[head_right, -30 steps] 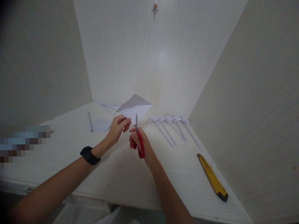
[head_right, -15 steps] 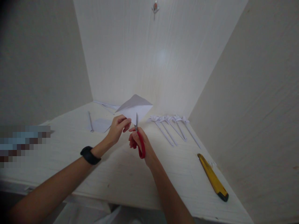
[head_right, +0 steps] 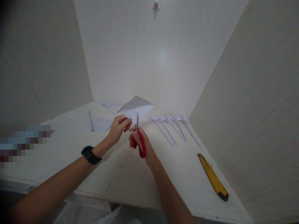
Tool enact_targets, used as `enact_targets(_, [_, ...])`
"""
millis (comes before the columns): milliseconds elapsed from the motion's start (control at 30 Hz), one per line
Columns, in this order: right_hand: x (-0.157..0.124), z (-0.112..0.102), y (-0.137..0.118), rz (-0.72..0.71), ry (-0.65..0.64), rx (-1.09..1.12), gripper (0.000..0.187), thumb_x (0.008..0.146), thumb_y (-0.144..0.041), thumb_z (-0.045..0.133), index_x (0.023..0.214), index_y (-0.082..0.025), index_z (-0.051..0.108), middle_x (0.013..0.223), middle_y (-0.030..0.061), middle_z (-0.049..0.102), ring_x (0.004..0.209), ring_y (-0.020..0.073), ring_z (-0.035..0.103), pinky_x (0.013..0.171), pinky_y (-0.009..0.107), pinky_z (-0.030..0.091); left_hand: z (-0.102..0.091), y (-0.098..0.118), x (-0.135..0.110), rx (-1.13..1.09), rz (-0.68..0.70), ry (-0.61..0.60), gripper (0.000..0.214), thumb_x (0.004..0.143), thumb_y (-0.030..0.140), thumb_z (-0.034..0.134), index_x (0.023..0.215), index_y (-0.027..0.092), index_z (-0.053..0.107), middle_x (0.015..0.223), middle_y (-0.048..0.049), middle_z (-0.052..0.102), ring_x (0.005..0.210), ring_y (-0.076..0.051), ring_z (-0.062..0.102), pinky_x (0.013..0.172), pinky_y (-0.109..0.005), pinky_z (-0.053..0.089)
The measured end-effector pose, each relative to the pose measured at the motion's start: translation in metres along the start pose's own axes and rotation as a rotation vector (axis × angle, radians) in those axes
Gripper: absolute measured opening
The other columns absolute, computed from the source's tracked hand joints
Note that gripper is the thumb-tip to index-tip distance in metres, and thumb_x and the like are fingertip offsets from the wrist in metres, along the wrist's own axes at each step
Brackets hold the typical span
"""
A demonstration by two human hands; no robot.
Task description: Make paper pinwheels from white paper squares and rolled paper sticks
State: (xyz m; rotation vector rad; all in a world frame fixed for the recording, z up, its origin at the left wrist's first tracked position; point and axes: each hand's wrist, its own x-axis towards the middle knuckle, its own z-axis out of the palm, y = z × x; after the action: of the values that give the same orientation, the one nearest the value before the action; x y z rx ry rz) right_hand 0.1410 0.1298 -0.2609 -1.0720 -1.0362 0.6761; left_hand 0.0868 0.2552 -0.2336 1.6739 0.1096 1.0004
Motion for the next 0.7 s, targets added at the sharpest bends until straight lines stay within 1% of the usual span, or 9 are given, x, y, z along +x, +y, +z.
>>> enact_targets(133, [0.0001,0.0,-0.0004,0.012,0.009,-0.003,0.033,0.088,-0.052,0.045,0.099,-0.021,0.048,0.071,-0.0023,0.05,0.057,0.0109,0.047,0.054,0.026,0.036,-0.0001,-0.0005,0.0005,0.005,0.001,-0.004,0.031,0.074,0.027,0.053,0.046,0.018,0.042,0.039,0.0068,0.038,0.038,-0.006,0.034,0.042,-0.023,0.025])
enact_targets(500, [0.0,0.0021,-0.0014,-0.006,0.03,-0.054,0.032,0.088,-0.053,0.044,0.094,-0.021,0.047,0.062,-0.0046,0.048,0.052,0.0104,0.045,0.051,0.025,0.034,-0.0001,0.0018,0.0005,0.0,-0.014,0.001,0.03,0.07,0.025,0.054,0.045,0.019,0.039,0.039,0.0071,0.037,0.039,-0.006,0.032,0.041,-0.023,0.024])
enact_targets(700, [0.0019,0.0033,-0.0015,0.013,0.053,-0.084,0.035,0.087,-0.056,0.043,0.092,-0.021,0.046,0.058,-0.0061,0.046,0.047,0.0097,0.043,0.046,0.024,0.033,0.0012,0.0018,0.0008,-0.007,-0.015,-0.001,0.029,0.07,0.027,0.054,0.045,0.018,0.041,0.04,0.0068,0.037,0.039,-0.006,0.032,0.041,-0.023,0.024])
